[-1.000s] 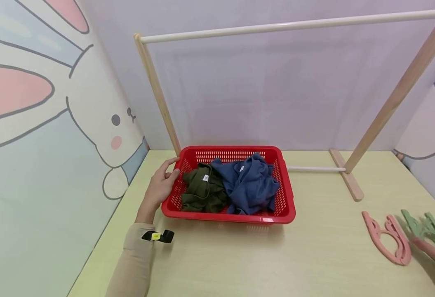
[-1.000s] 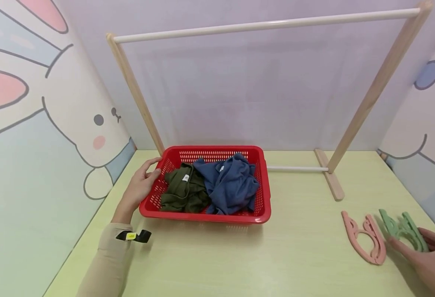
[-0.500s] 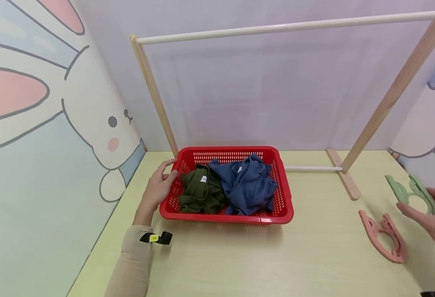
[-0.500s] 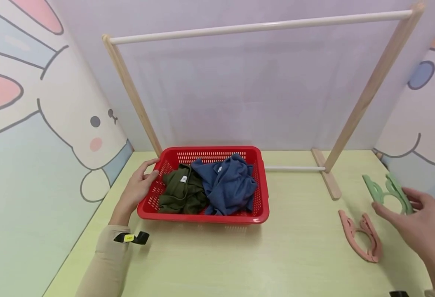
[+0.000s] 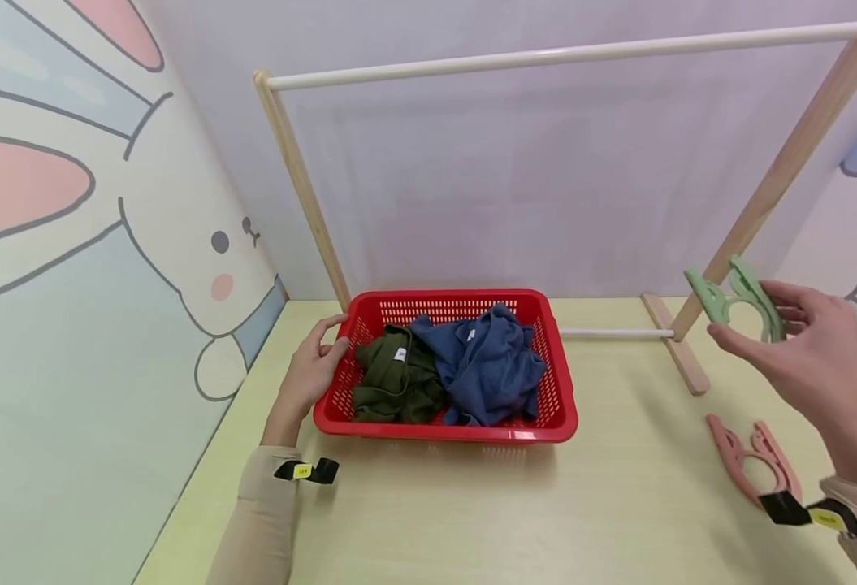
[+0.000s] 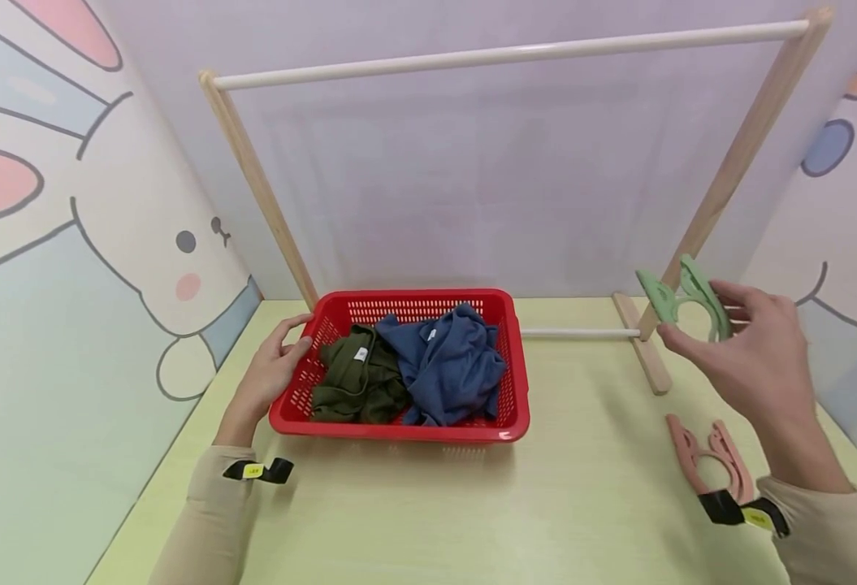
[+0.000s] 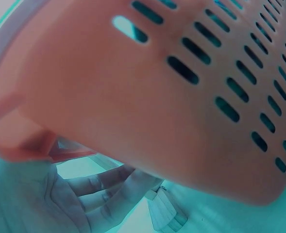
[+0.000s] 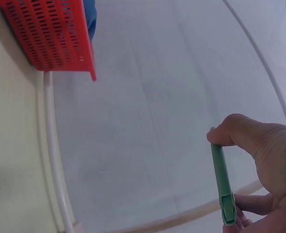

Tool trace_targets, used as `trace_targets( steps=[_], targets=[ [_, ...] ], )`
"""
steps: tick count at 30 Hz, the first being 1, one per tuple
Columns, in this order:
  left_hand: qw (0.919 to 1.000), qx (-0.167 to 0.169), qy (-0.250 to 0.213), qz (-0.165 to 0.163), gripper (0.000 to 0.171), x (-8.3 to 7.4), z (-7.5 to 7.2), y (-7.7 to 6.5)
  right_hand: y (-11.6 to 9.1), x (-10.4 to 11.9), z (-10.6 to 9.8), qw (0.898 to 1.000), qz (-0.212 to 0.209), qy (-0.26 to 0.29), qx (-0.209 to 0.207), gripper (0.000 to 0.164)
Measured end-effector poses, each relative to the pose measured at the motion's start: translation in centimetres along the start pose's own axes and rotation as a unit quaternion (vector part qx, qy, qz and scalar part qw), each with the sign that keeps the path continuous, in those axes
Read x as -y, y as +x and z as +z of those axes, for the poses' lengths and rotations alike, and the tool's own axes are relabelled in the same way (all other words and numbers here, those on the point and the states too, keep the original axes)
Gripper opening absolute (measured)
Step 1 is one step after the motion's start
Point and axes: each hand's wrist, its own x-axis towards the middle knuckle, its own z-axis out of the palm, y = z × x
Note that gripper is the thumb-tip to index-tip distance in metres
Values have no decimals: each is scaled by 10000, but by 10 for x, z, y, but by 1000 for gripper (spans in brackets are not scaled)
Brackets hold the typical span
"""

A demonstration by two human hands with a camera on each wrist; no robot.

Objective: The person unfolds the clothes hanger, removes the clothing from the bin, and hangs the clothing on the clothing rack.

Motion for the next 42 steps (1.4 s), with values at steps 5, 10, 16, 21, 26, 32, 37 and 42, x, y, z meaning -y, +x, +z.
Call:
trace_targets(
  steps=[5,10,16,21,26,32,37,42],
  targets=[
    [10000,-18,-17,-22,54,0,0,0,8,29,13,9994,-53,337,18,96],
    [10000,-4,-28,-30,54,1,-1,0,13,50,28,9966,-233,791,-51,93],
    [10000,7,-34,-14,54,2,-1,1,16,77,47,9912,-512,1191,-254,90],
    [10000,26,-63,-45,54,2,-1,1,17,96,56,9892,-592,1308,-306,88],
    [10000,12,-72,-24,54,1,1,1,16,106,62,9871,-666,1409,-357,87],
    [10000,8,-73,-12,54,-1,2,1,16,104,65,9867,-670,1436,-371,87],
    [9999,-14,-89,43,54,-1,2,1,18,101,66,9871,-671,1402,-389,88],
    [9999,8,-112,73,54,1,2,1,19,100,66,9865,-636,1461,-389,88]
  ],
)
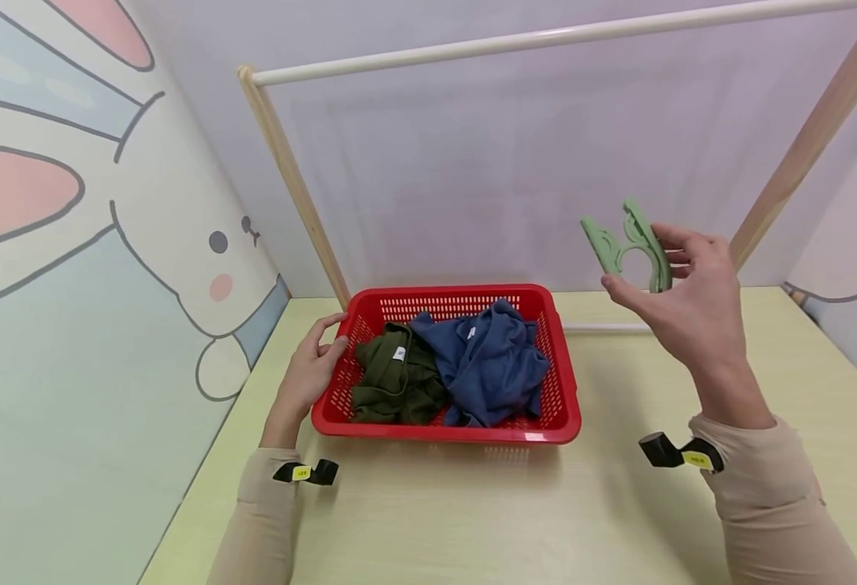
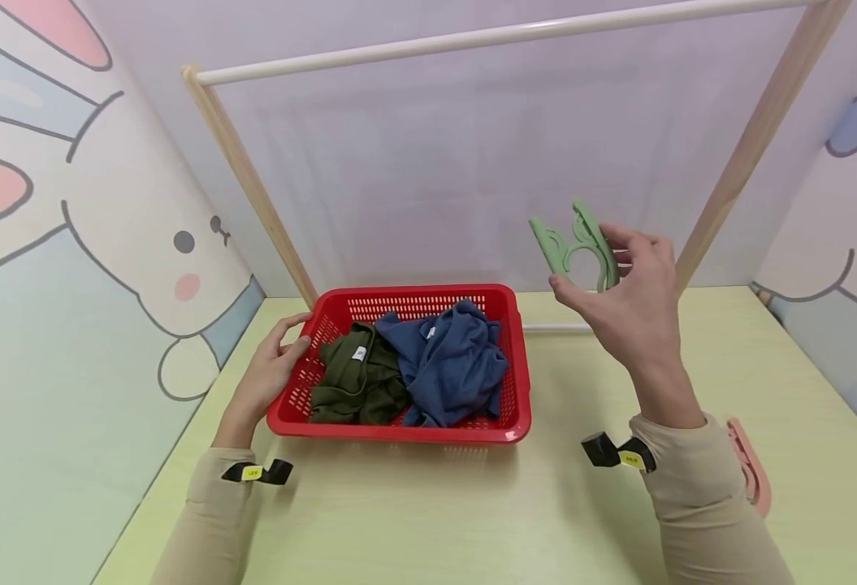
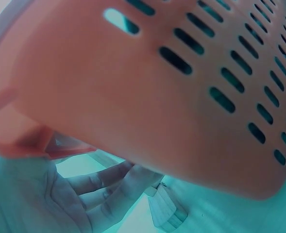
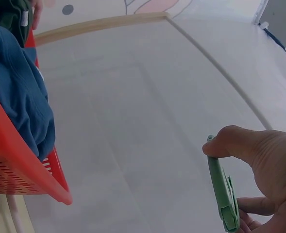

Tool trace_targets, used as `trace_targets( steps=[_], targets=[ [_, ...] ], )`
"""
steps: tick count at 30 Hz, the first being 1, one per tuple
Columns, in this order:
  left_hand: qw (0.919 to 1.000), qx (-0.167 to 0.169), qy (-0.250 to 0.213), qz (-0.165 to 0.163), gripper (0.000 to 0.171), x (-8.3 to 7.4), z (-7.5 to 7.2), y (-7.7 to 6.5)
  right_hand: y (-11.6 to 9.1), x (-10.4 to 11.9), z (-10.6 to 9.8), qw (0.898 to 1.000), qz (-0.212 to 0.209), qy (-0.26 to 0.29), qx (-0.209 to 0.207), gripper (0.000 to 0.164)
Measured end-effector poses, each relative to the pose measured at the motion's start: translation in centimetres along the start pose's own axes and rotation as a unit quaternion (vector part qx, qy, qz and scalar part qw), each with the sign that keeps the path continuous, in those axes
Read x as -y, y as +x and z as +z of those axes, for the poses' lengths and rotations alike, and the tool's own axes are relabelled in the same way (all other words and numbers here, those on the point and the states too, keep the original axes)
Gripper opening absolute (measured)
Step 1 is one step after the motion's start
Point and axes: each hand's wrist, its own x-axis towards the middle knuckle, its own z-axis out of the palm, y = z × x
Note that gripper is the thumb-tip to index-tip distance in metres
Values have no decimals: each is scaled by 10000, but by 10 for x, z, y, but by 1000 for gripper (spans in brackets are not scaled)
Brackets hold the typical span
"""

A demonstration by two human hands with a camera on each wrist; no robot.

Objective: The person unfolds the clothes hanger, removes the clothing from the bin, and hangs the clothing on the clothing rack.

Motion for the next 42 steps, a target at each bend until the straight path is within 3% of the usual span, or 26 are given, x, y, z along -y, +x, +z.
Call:
trace_targets(
  steps=[9,21,25,29,35,42],
  targets=[
    [9995,-20,330,-12,53,0,-2,-1,-1,1,-1,10000,-26,35,-61,88],
    [9953,-207,880,352,63,-12,-7,-3,-4,1,1,9999,19,96,-37,88],
    [9936,-501,799,615,65,-32,-8,-7,-4,4,4,9999,-82,141,-26,87],
    [9902,-622,482,1152,61,-60,-3,-9,-4,7,6,9995,-200,227,-48,87],
    [9812,-366,70,1895,56,-99,18,-6,-8,10,8,9989,-334,312,-62,86],
    [9676,-111,-327,2500,50,-136,49,2,-14,17,12,9979,-496,412,-103,85]
  ],
)
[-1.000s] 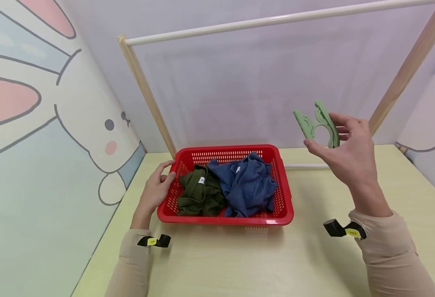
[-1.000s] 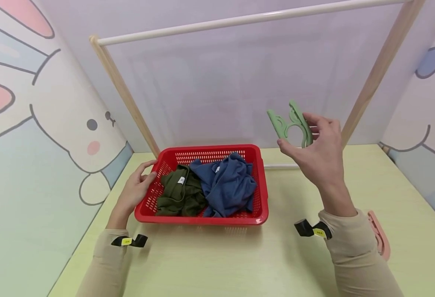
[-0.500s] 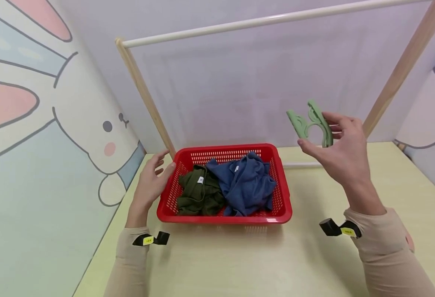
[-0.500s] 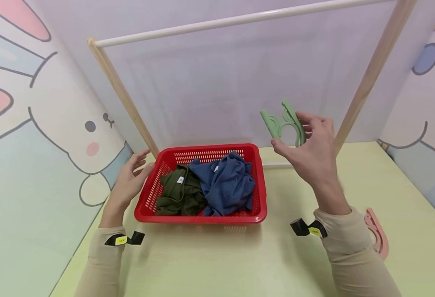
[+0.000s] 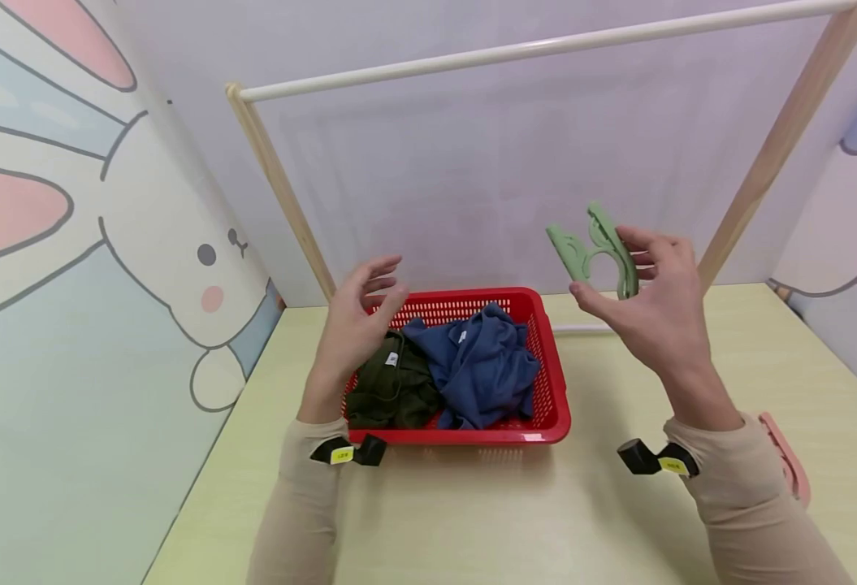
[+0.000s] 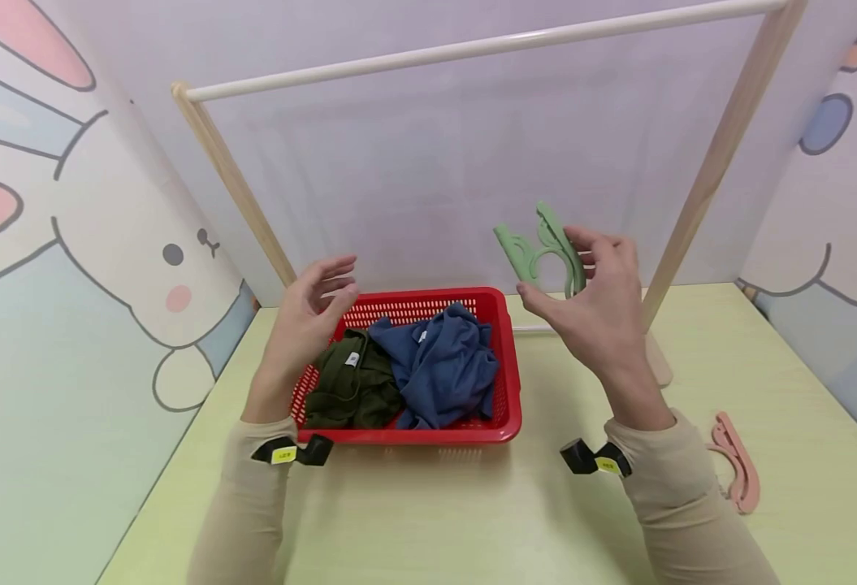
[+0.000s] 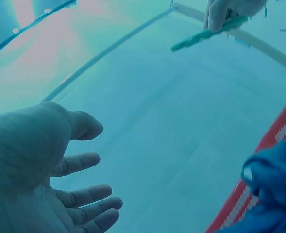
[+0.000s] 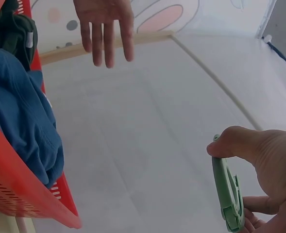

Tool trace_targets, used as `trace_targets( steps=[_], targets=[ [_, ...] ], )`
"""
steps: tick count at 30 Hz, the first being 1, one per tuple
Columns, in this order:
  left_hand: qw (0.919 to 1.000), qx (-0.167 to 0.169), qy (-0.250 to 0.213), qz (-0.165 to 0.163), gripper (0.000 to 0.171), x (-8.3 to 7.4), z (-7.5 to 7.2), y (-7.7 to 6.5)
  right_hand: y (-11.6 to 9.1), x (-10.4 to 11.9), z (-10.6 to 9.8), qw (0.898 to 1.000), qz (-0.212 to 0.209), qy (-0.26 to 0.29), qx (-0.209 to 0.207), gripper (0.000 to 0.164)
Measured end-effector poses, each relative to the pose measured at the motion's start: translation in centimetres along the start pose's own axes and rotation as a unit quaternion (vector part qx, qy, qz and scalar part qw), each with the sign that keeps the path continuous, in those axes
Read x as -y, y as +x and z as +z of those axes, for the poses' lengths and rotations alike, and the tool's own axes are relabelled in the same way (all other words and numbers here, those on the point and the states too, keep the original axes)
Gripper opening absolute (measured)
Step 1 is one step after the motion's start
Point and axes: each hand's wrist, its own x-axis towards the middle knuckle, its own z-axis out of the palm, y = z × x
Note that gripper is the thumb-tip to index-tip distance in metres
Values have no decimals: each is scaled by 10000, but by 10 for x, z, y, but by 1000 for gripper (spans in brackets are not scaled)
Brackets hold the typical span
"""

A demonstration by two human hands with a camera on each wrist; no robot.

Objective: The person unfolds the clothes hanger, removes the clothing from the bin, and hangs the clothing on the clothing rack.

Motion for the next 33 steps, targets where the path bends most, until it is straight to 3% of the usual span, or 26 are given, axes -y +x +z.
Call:
trace_targets(
  steps=[5,11,25,33],
  targets=[
    [9988,168,-367,276,48,-10,28,11,-5,4,6,9998,-100,93,107,84],
    [9968,399,-490,491,48,-18,52,18,-8,8,10,9995,-259,152,78,83],
    [9952,352,-619,677,36,-25,72,14,-12,16,17,9982,-550,200,143,81],
    [9956,95,-747,556,31,-35,97,11,-15,15,20,9975,-642,207,210,82]
  ],
)
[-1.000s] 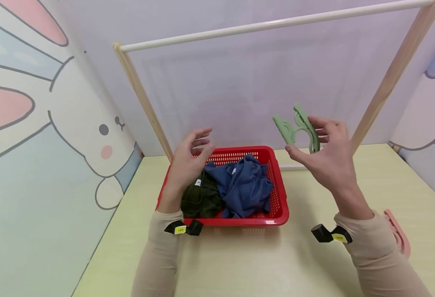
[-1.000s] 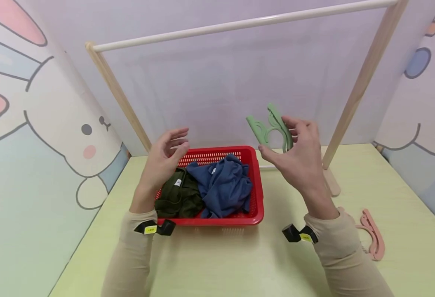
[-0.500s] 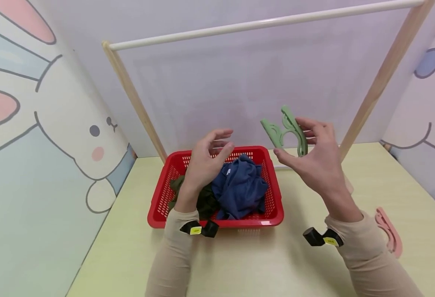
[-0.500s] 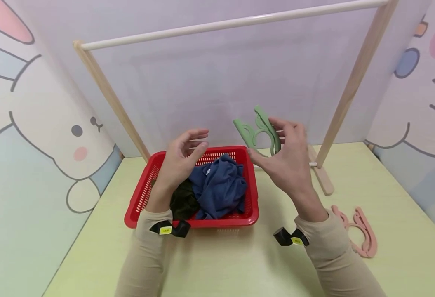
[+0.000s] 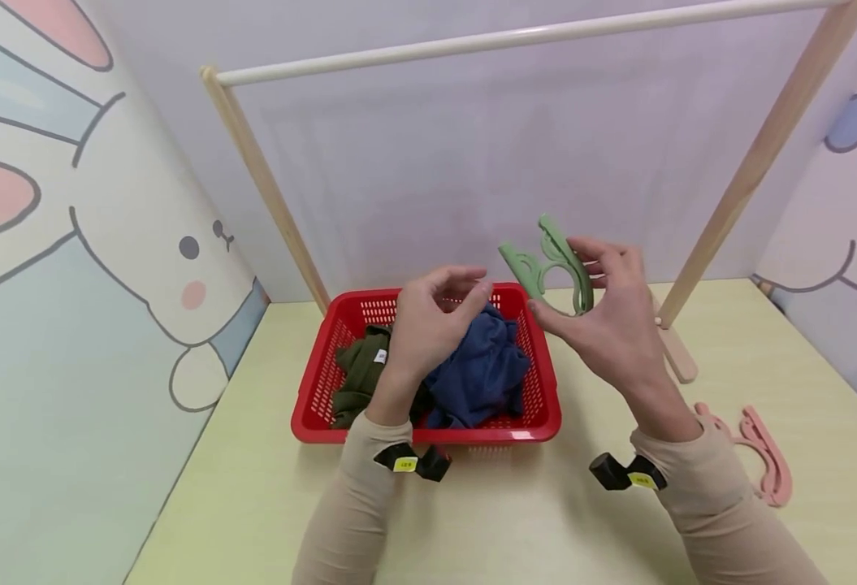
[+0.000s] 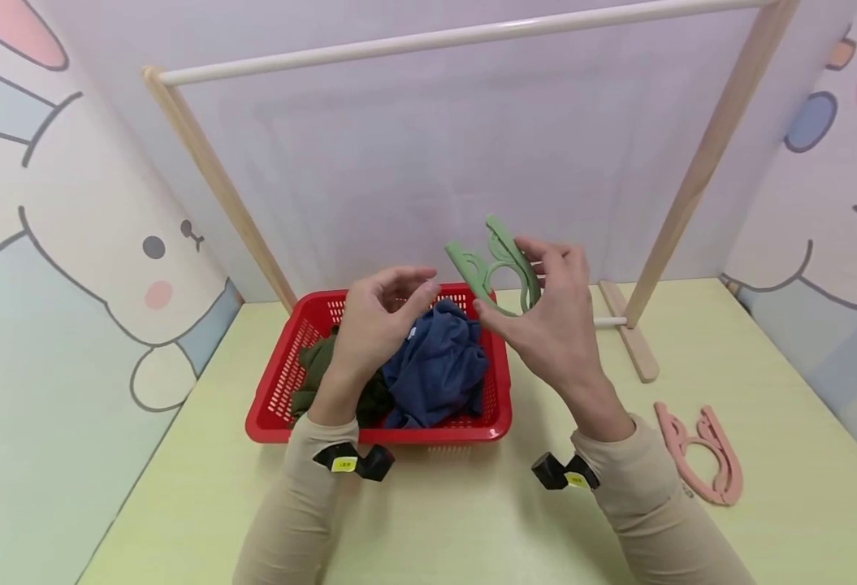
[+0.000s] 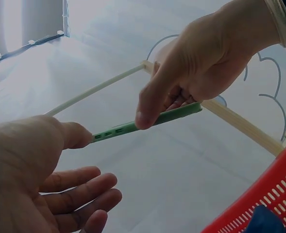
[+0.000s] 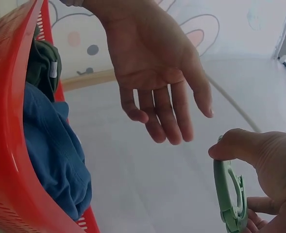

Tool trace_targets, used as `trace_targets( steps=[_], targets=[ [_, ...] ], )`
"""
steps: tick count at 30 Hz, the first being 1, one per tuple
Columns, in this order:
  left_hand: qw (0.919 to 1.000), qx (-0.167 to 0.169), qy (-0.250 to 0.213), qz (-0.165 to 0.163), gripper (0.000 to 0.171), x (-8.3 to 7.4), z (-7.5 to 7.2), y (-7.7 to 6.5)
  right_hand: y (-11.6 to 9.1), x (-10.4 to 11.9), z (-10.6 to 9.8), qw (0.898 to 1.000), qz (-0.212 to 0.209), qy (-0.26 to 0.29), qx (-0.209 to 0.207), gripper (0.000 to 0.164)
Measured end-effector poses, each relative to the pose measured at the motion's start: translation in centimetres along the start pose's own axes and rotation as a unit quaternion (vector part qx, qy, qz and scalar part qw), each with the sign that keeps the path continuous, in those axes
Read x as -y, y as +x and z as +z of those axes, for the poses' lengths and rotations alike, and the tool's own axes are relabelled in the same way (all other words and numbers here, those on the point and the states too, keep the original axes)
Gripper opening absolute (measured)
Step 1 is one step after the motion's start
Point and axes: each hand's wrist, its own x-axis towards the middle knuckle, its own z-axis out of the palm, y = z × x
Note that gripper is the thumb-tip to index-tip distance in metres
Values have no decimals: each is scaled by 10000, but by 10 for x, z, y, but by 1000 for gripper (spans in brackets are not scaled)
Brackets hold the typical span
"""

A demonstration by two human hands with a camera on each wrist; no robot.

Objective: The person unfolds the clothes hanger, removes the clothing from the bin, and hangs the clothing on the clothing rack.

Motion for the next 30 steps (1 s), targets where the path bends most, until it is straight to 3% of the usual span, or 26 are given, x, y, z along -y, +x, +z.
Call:
trace_targets(
  steps=[6,16,30],
  targets=[
    [9997,-220,-75,-58,31,-3,13,-1,-3,-1,5,9996,-261,28,33,84],
    [9969,-781,-72,-68,27,-5,17,-2,-7,3,10,9984,-421,-82,378,87],
    [9950,-834,-534,87,22,-3,15,-1,-9,4,15,9973,-580,-186,413,87]
  ],
)
